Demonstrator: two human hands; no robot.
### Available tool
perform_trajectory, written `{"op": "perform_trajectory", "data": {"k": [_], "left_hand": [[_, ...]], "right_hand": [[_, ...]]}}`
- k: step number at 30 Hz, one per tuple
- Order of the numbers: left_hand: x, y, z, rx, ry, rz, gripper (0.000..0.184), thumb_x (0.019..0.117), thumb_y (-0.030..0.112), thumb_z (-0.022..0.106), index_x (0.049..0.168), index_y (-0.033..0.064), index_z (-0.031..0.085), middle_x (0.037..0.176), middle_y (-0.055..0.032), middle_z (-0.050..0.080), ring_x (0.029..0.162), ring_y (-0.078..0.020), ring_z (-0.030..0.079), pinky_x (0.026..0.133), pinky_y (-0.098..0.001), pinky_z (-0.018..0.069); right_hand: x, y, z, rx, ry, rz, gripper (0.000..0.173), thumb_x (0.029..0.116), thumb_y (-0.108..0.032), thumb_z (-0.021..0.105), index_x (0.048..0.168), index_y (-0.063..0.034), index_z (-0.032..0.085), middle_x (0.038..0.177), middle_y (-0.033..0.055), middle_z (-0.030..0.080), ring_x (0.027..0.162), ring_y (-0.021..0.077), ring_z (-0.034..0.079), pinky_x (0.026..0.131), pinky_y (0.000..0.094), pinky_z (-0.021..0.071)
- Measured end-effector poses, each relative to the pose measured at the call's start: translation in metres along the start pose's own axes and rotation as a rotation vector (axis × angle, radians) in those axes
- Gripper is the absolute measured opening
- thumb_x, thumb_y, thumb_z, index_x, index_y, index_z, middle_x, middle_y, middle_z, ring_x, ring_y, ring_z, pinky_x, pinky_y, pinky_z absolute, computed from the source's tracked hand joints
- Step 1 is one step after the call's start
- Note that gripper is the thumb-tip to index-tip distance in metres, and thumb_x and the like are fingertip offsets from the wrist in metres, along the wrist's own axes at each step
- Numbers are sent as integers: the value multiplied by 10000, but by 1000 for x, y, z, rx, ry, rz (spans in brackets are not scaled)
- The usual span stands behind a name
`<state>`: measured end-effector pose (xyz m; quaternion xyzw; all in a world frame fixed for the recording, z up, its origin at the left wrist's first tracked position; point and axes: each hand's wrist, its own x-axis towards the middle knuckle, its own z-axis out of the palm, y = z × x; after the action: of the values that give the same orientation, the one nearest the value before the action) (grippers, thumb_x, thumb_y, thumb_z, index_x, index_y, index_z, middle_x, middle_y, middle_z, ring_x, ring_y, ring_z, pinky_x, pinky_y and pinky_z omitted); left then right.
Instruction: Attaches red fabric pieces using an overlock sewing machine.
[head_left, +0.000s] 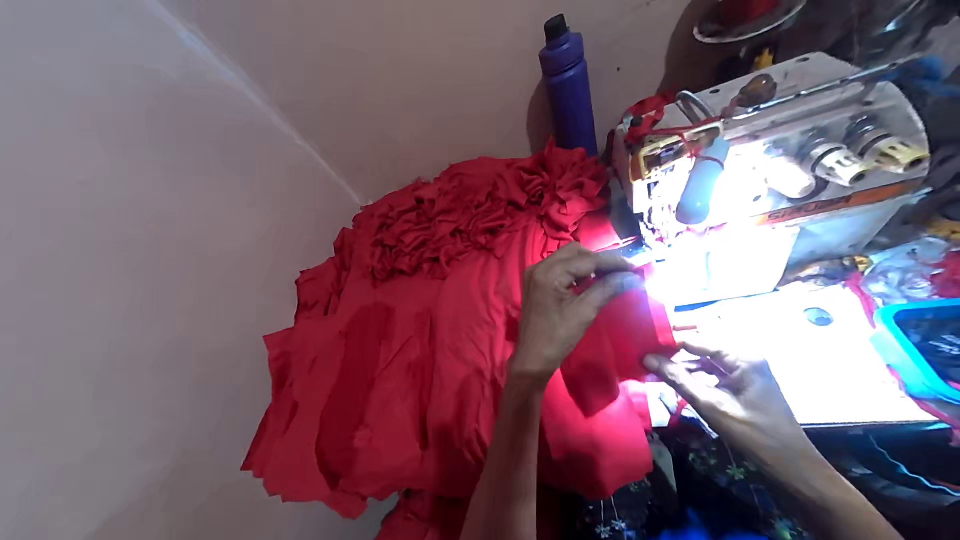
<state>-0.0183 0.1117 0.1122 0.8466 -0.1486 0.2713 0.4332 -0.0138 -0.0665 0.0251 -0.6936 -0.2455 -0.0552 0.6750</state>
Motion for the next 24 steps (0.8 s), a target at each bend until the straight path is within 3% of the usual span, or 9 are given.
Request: {"op": "perform_trajectory", "data": {"k": [2,4,8,11,12,15,19,21,24], "left_hand": [[9,-30,23,-48,-1,-67,122,863,-21,751,975,-3,707,832,-48,681,683,-32,610,635,-164,521],[17,-49,42,50,-21,-138,180,884,36,762,1052,26,701,804,-100,672,624,-154,597,567,-304,507],[19,-56,65,435,47,-6,186,884,164,766,1017,43,719,956,-118,673,899,-275,633,788,-472,482],[4,-49,82,624,147,102,149,877,181,741,818,44,735,843,-108,667,841,-282,647,724,-435,487],[-5,-44,89,649,162,101,120,875,157,731,824,50,751,838,-106,682,829,-279,667,717,-431,508],[-26,-32,104,690,191,54,136,875,118,721,971,118,818,952,-77,756,931,-261,698,855,-418,516],[-28,-30,112,611,148,-71,243,902,107,683,1118,72,788,1130,-113,748,1091,-290,682,984,-440,492],[-20,-27,112,530,140,-157,295,944,151,665,1218,80,748,1218,-103,723,1176,-271,655,1034,-436,477],[-14,-28,111,517,150,-172,292,962,181,656,1229,96,738,1233,-89,716,1199,-252,647,1047,-430,480]], "right_hand": [[10,18,0,42,69,148,98,944,-122,652,966,-45,710,809,-92,669,702,-88,609,652,101,520],[16,33,0,38,83,239,114,975,-135,626,951,-41,686,761,-93,642,686,-67,610,662,138,532],[12,36,2,25,107,227,142,967,-152,638,992,-15,669,765,-76,659,683,-54,641,656,141,561],[1,35,3,30,120,152,209,937,-143,652,1076,12,668,829,-75,676,733,-80,631,678,110,544],[-3,35,2,27,139,128,234,933,-150,659,1097,17,670,861,-69,694,763,-81,643,694,108,553],[-17,38,-5,-21,194,59,263,933,-153,663,1080,62,705,1002,4,729,892,-82,655,790,100,547],[-8,40,-12,-119,252,27,214,930,-178,660,887,16,739,906,9,714,798,-81,635,731,90,530],[3,38,-11,-120,283,60,185,925,-181,665,895,-6,717,773,-53,666,687,-87,621,648,94,538],[13,39,-9,-44,299,45,128,910,-135,666,918,-14,707,759,-75,676,674,-65,642,642,118,563]]}}
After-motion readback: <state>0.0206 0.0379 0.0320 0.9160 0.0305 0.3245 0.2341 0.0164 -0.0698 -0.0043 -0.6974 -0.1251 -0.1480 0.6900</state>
